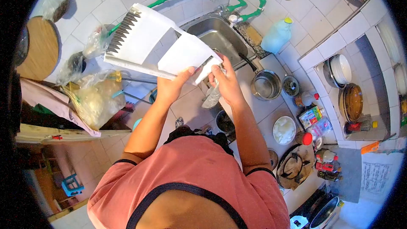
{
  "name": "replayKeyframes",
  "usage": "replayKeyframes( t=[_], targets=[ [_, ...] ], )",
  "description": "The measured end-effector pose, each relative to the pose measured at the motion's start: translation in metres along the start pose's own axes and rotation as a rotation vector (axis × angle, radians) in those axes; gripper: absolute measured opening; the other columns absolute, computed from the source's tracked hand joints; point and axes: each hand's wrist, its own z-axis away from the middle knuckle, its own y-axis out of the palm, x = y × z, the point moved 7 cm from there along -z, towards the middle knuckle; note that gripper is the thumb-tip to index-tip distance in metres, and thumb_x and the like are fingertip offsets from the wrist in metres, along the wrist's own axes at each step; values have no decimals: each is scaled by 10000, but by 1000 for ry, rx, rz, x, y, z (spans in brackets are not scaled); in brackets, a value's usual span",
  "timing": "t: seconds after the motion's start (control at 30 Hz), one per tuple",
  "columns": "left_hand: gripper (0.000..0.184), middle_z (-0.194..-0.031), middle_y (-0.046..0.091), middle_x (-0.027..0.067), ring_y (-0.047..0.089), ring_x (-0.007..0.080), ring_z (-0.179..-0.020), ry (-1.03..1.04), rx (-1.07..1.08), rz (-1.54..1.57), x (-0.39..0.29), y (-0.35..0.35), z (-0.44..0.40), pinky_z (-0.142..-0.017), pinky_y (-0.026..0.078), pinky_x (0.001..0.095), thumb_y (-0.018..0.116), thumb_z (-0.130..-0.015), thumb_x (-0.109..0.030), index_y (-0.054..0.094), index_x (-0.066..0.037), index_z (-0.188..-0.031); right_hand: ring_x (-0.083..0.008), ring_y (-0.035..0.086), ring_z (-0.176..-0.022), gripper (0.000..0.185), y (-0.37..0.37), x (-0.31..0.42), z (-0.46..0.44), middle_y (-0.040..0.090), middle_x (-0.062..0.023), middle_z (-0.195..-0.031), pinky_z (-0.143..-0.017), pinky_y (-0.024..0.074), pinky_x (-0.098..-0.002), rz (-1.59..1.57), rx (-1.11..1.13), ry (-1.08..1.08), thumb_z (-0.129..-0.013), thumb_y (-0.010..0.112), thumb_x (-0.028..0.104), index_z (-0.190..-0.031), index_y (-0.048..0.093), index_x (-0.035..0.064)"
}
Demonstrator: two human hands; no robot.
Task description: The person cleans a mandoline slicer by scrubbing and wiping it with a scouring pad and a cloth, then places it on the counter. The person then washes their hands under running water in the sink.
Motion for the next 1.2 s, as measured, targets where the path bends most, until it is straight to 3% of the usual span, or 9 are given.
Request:
replayKeyframes(
  t=[0.17, 0.27, 0.33, 0.43, 0.6, 0.7, 0.8, 0.97, 1.2],
  targets=[
    [305, -920, 643, 87, 594, 147, -827, 3, 101, -26, -2, 12, 9, -718, 478, 284, 689, -773, -118, 593, 29, -1023, -72, 441, -522, 207, -14, 7, -7, 544, -30, -718, -448, 346, -208, 239, -291, 77, -865, 570, 198, -959, 513, 23],
    [326, -929, 643, 98, 594, 167, -876, 118, 134, -645, -4, 20, 16, -735, 478, 303, 674, -791, -150, 588, 14, -1060, -69, 440, -516, 227, -18, -7, -12, 542, -31, -719, -452, 352, -204, 158, -383, 67, -832, 596, 180, -981, 509, 32],
    [311, -930, 643, 107, 608, 176, -860, 112, 52, -572, -6, 14, 11, -733, 484, 298, 672, -781, -112, 585, 31, -1044, -84, 473, -593, 259, -17, -7, -8, 540, -35, -813, -509, 379, -221, 139, -367, 45, -806, 600, 128, -1034, 510, 44],
    [282, -918, 642, 119, 627, 176, -809, -9, -119, 147, 21, -8, -3, -723, 495, 283, 650, -777, -49, 565, 64, -1022, -123, 480, -770, 399, -28, -10, 4, 471, -45, -1027, -645, 403, -268, -206, -260, 83, -747, 540, 44, -1143, 499, 65],
    [294, -926, 638, 119, 627, 172, -815, -20, -92, 141, 23, -6, -1, -721, 500, 282, 641, -781, -42, 553, 59, -1041, -142, 489, -780, 326, -14, 11, 9, 477, -64, -989, -670, 405, -263, 64, -149, -44, -767, 474, 62, -1092, 501, 53],
    [290, -936, 633, 121, 629, 175, -817, -32, -75, 181, 26, 0, -2, -722, 501, 282, 634, -782, -37, 551, 60, -1042, -88, 449, -643, 214, -12, 31, 11, 487, -21, -790, -560, 382, -243, 712, -332, -255, -810, 427, 110, -1016, 465, 65],
    [281, -941, 630, 121, 629, 178, -816, -58, -67, 221, 24, 2, -2, -721, 500, 281, 629, -785, -38, 552, 61, -1037, -140, 516, -751, 154, -42, 3, 3, 542, -75, -823, -693, 421, -272, 545, -340, -13, -793, 465, 64, -936, 516, 33],
    [257, -930, 626, 112, 618, 163, -790, -12, -84, 169, 21, 7, 3, -700, 499, 278, 624, -795, -52, 561, 57, -1020, -93, 540, -721, 72, -2, 21, 14, 586, -52, -744, -650, 423, -237, 432, -208, -126, -763, 560, 5, -822, 522, 16],
    [308, -952, 615, 93, 564, 170, -867, -48, -77, 11, 18, 17, 18, -774, 446, 293, 646, -818, -182, 580, 31, -1030, -252, 625, -787, 430, -3, 4, 12, 615, -190, -824, -699, 469, -336, 744, -349, -208, -738, 698, 117, -1061, 433, 17]
  ],
)
